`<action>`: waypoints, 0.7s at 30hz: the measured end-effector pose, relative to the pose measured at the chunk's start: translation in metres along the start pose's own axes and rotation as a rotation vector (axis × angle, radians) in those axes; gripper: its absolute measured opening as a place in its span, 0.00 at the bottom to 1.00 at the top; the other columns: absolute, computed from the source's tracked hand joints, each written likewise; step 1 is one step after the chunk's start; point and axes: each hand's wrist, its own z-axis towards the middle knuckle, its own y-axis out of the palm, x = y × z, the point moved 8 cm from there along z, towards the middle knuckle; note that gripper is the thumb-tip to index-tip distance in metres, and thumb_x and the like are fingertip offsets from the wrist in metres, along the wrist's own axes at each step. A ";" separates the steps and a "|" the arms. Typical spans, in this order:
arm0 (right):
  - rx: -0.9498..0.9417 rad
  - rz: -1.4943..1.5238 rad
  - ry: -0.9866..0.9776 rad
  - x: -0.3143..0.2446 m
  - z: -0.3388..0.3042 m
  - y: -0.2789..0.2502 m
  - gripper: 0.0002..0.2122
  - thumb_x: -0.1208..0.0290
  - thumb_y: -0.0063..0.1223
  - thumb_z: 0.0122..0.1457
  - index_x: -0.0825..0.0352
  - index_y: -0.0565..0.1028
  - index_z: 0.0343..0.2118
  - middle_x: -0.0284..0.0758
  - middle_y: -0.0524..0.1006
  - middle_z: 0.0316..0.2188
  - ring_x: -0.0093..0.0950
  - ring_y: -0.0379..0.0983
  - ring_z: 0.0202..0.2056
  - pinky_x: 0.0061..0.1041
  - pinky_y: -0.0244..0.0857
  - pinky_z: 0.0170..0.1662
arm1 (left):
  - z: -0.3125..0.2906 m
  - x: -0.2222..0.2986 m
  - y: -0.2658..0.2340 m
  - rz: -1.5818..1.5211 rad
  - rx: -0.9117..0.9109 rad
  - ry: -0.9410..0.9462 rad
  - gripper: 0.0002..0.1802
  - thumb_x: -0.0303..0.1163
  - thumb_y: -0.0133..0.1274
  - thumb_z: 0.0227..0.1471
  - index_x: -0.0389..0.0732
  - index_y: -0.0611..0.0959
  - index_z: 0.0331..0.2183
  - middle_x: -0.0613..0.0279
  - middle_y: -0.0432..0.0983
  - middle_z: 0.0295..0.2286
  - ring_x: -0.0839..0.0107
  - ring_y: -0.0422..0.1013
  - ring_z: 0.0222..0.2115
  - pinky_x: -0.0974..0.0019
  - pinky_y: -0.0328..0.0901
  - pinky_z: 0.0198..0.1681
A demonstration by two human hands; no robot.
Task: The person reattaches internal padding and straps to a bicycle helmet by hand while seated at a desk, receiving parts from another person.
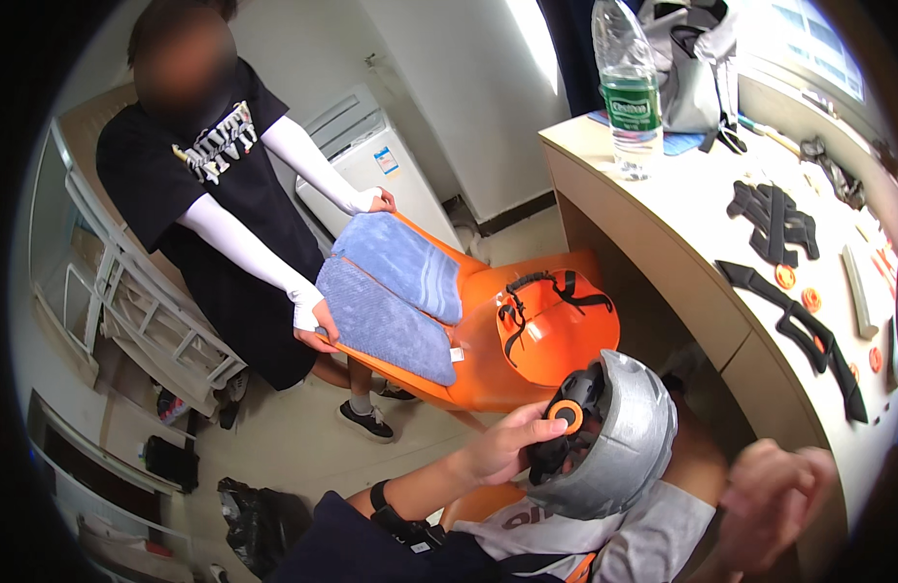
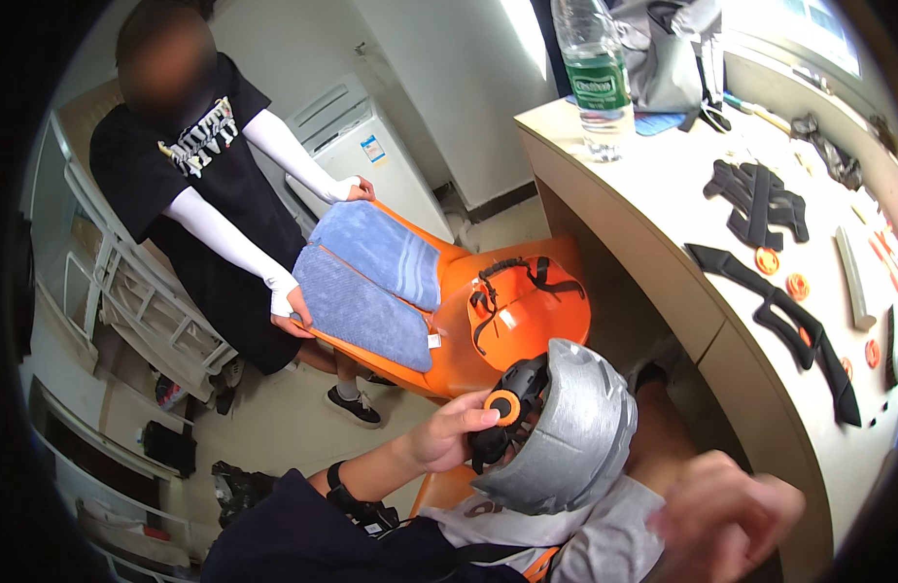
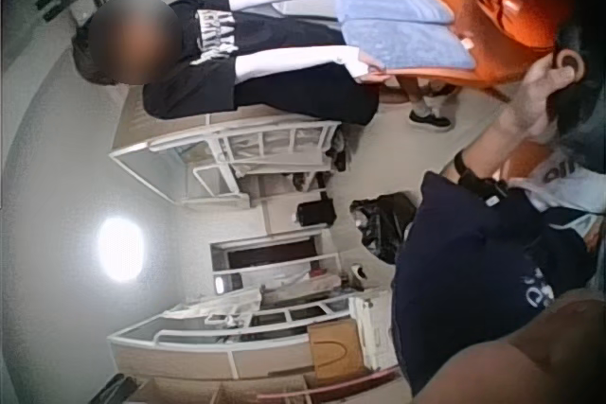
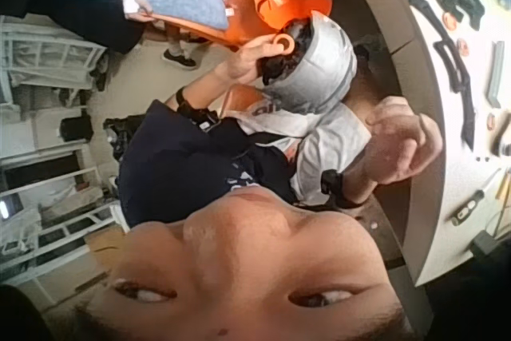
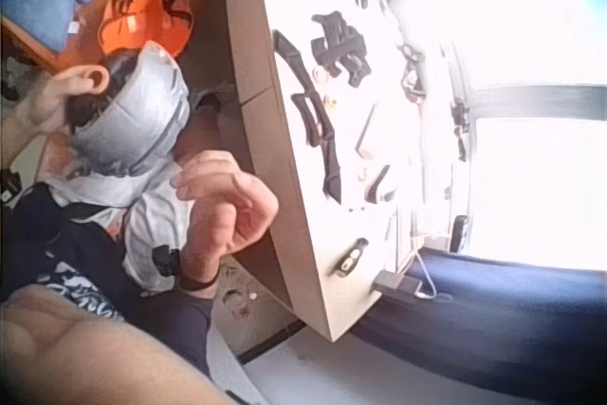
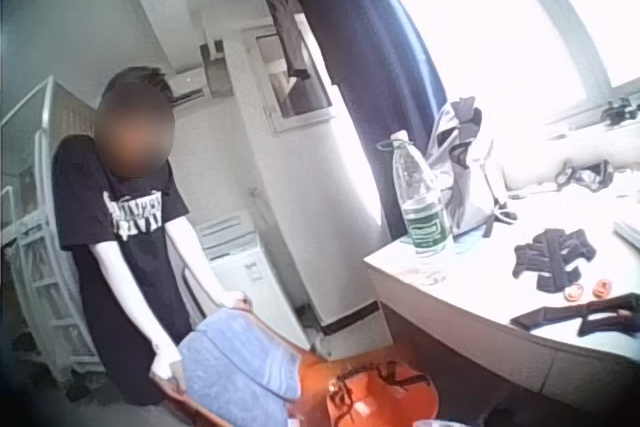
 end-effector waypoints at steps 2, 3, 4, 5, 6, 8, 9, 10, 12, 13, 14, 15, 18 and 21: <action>-0.198 -0.259 0.328 0.033 -0.023 0.005 0.09 0.76 0.46 0.59 0.72 0.70 0.41 0.36 0.74 0.21 0.23 0.69 0.23 0.22 0.62 0.31 | 0.000 -0.003 0.002 -0.043 -0.049 -0.006 0.26 0.40 0.52 0.59 0.36 0.67 0.54 0.60 0.72 0.43 0.75 0.71 0.38 0.70 0.68 0.39; -0.395 -0.476 0.123 0.038 -0.034 0.008 0.10 0.80 0.49 0.56 0.73 0.71 0.41 0.37 0.75 0.25 0.25 0.71 0.27 0.22 0.64 0.34 | -0.001 -0.012 -0.002 -0.057 -0.038 -0.035 0.28 0.43 0.52 0.59 0.37 0.66 0.54 0.60 0.72 0.43 0.77 0.71 0.37 0.71 0.68 0.38; -0.440 -0.417 0.114 0.041 -0.043 0.016 0.13 0.79 0.55 0.51 0.73 0.73 0.40 0.39 0.74 0.28 0.28 0.71 0.30 0.24 0.64 0.36 | -0.003 -0.011 0.005 -0.034 -0.025 -0.041 0.29 0.46 0.52 0.58 0.37 0.67 0.53 0.60 0.72 0.42 0.76 0.71 0.35 0.72 0.68 0.37; -0.515 -0.490 0.052 0.039 -0.048 0.022 0.15 0.77 0.58 0.48 0.73 0.73 0.40 0.40 0.74 0.29 0.30 0.71 0.31 0.25 0.64 0.35 | -0.004 -0.014 0.011 -0.038 -0.077 -0.063 0.30 0.48 0.52 0.58 0.38 0.67 0.53 0.61 0.72 0.41 0.77 0.71 0.34 0.72 0.68 0.36; -0.589 -0.565 -0.018 0.037 -0.052 0.030 0.17 0.76 0.60 0.46 0.73 0.73 0.40 0.41 0.73 0.31 0.32 0.71 0.31 0.26 0.64 0.35 | -0.005 -0.015 0.016 -0.039 -0.135 -0.080 0.30 0.49 0.52 0.58 0.38 0.67 0.53 0.61 0.73 0.40 0.77 0.71 0.33 0.72 0.68 0.35; -0.613 -0.631 -0.053 0.029 -0.057 0.042 0.18 0.73 0.63 0.45 0.73 0.73 0.40 0.41 0.73 0.31 0.32 0.70 0.31 0.27 0.64 0.35 | -0.009 -0.028 0.014 0.048 -0.118 -0.109 0.34 0.50 0.52 0.57 0.35 0.65 0.54 0.57 0.72 0.41 0.73 0.72 0.35 0.72 0.68 0.34; -0.642 -0.707 -0.097 0.025 -0.059 0.050 0.20 0.71 0.65 0.43 0.73 0.73 0.40 0.42 0.72 0.32 0.33 0.69 0.31 0.27 0.63 0.34 | -0.008 -0.034 0.017 0.071 -0.135 -0.140 0.34 0.50 0.52 0.57 0.36 0.64 0.55 0.58 0.72 0.40 0.75 0.71 0.35 0.72 0.67 0.33; -0.647 -0.712 -0.099 0.025 -0.059 0.053 0.20 0.71 0.65 0.43 0.73 0.73 0.40 0.42 0.72 0.32 0.33 0.69 0.31 0.27 0.63 0.34 | -0.007 -0.039 0.021 0.093 -0.150 -0.172 0.34 0.49 0.52 0.57 0.37 0.64 0.55 0.60 0.71 0.39 0.76 0.70 0.34 0.73 0.66 0.32; -0.680 -0.750 -0.095 0.024 -0.057 0.059 0.22 0.63 0.68 0.45 0.72 0.73 0.39 0.40 0.72 0.28 0.31 0.67 0.27 0.27 0.61 0.30 | -0.006 -0.041 0.035 0.081 -0.146 -0.149 0.32 0.53 0.52 0.58 0.42 0.64 0.53 0.68 0.67 0.30 0.84 0.62 0.23 0.79 0.58 0.24; -0.766 -0.753 0.019 0.020 -0.054 0.060 0.19 0.70 0.65 0.49 0.70 0.75 0.44 0.40 0.73 0.40 0.37 0.71 0.38 0.31 0.66 0.40 | -0.005 -0.039 0.043 0.109 -0.170 -0.144 0.31 0.52 0.51 0.59 0.43 0.63 0.54 0.69 0.66 0.30 0.84 0.62 0.23 0.79 0.58 0.24; -0.766 -0.763 0.017 0.019 -0.054 0.058 0.19 0.70 0.65 0.49 0.70 0.75 0.44 0.40 0.73 0.40 0.37 0.71 0.38 0.31 0.66 0.40 | -0.004 -0.038 0.048 0.136 -0.194 -0.138 0.30 0.51 0.50 0.60 0.43 0.63 0.54 0.69 0.65 0.30 0.85 0.61 0.22 0.79 0.57 0.24; -0.773 -0.801 -0.007 0.020 -0.058 0.056 0.20 0.70 0.68 0.43 0.69 0.75 0.41 0.38 0.74 0.35 0.36 0.70 0.34 0.29 0.64 0.36 | -0.006 -0.042 0.050 0.151 -0.232 -0.134 0.31 0.50 0.45 0.62 0.43 0.58 0.58 0.71 0.64 0.30 0.85 0.59 0.22 0.79 0.56 0.23; -0.768 -0.879 -0.075 0.018 -0.061 0.057 0.23 0.66 0.72 0.37 0.68 0.76 0.37 0.37 0.75 0.28 0.35 0.69 0.27 0.28 0.62 0.29 | -0.005 -0.046 0.057 0.130 -0.232 -0.120 0.34 0.51 0.40 0.64 0.44 0.52 0.62 0.71 0.64 0.30 0.85 0.58 0.22 0.80 0.56 0.23; -0.756 -0.931 0.006 0.006 -0.052 0.058 0.20 0.68 0.70 0.44 0.69 0.77 0.40 0.39 0.75 0.28 0.38 0.70 0.29 0.32 0.66 0.33 | -0.005 -0.053 0.065 0.164 -0.175 -0.058 0.38 0.53 0.35 0.65 0.41 0.45 0.65 0.69 0.65 0.37 0.84 0.61 0.30 0.79 0.59 0.33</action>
